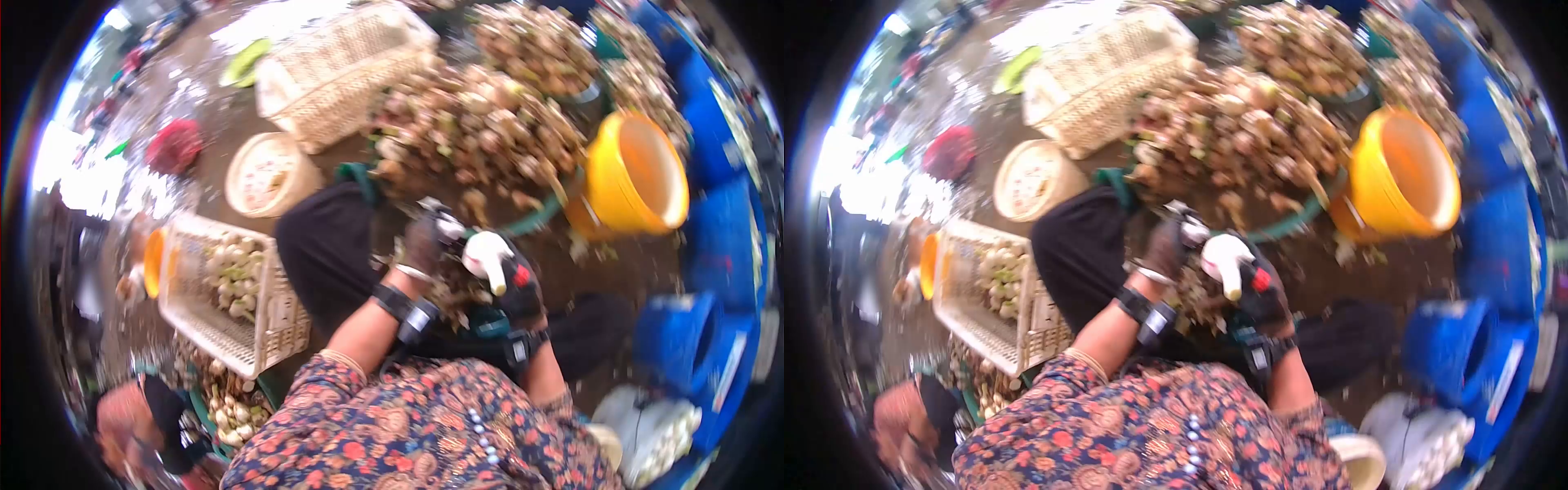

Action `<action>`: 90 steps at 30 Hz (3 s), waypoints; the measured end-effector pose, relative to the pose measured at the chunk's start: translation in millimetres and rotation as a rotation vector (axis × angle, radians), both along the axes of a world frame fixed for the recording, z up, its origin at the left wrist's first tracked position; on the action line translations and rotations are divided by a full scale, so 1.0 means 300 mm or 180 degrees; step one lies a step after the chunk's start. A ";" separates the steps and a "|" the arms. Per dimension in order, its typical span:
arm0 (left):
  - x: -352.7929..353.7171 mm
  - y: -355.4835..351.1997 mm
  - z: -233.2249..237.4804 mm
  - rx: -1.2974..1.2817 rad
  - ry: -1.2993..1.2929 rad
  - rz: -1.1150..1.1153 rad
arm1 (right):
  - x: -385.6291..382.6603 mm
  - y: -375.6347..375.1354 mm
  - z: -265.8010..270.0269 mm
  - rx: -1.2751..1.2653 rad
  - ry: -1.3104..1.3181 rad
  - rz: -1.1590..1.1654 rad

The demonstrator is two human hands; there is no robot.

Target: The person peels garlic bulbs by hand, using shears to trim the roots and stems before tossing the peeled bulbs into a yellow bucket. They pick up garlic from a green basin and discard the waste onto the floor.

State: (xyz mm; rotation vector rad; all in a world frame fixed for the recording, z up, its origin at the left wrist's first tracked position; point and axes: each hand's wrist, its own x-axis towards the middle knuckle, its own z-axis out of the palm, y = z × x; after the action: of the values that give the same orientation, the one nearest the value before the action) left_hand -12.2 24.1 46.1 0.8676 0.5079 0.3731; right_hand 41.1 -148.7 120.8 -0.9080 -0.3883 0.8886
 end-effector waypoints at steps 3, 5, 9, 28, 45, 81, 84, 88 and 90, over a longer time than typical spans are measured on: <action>-0.010 0.067 -0.051 0.1432 0.1237 -0.0341 | 0.007 -0.035 0.017 -0.0017 0.0371 -0.0061; -0.054 0.033 0.017 0.3472 0.1525 -0.0885 | 0.019 -0.039 0.002 0.0031 0.0288 -0.0163; -0.029 -0.009 0.245 0.1141 0.0614 -0.1380 | 0.035 -0.054 -0.037 0.0056 0.0784 -0.0133; -0.053 -0.117 0.218 0.3786 0.0307 -0.1076 | -0.017 -0.012 -0.125 0.0386 0.2513 -0.0601; -0.020 -0.007 0.239 0.2459 0.0616 -0.2189 | 0.040 -0.084 -0.075 -0.1368 -0.0355 0.0209; -0.017 -0.054 0.270 0.3832 0.1171 -0.1465 | 0.066 -0.054 -0.050 -0.1804 -0.1616 -0.0271; -0.011 -0.031 0.188 0.3568 0.1344 -0.1444 | 0.065 -0.064 -0.069 -0.1571 -0.0976 -0.0194; -0.048 -0.048 0.128 0.4128 0.1817 -0.1770 | 0.014 -0.063 -0.079 -0.1029 -0.0376 -0.0357; -0.076 -0.085 0.118 0.4326 0.1669 -0.2078 | -0.012 -0.061 -0.148 -0.0692 0.0271 -0.0565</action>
State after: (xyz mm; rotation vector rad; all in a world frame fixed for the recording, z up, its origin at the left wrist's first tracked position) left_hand -35.1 -1.6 81.5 2.4045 0.3682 -0.2010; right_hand 37.4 -167.0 76.5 -1.0828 -0.1361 0.8125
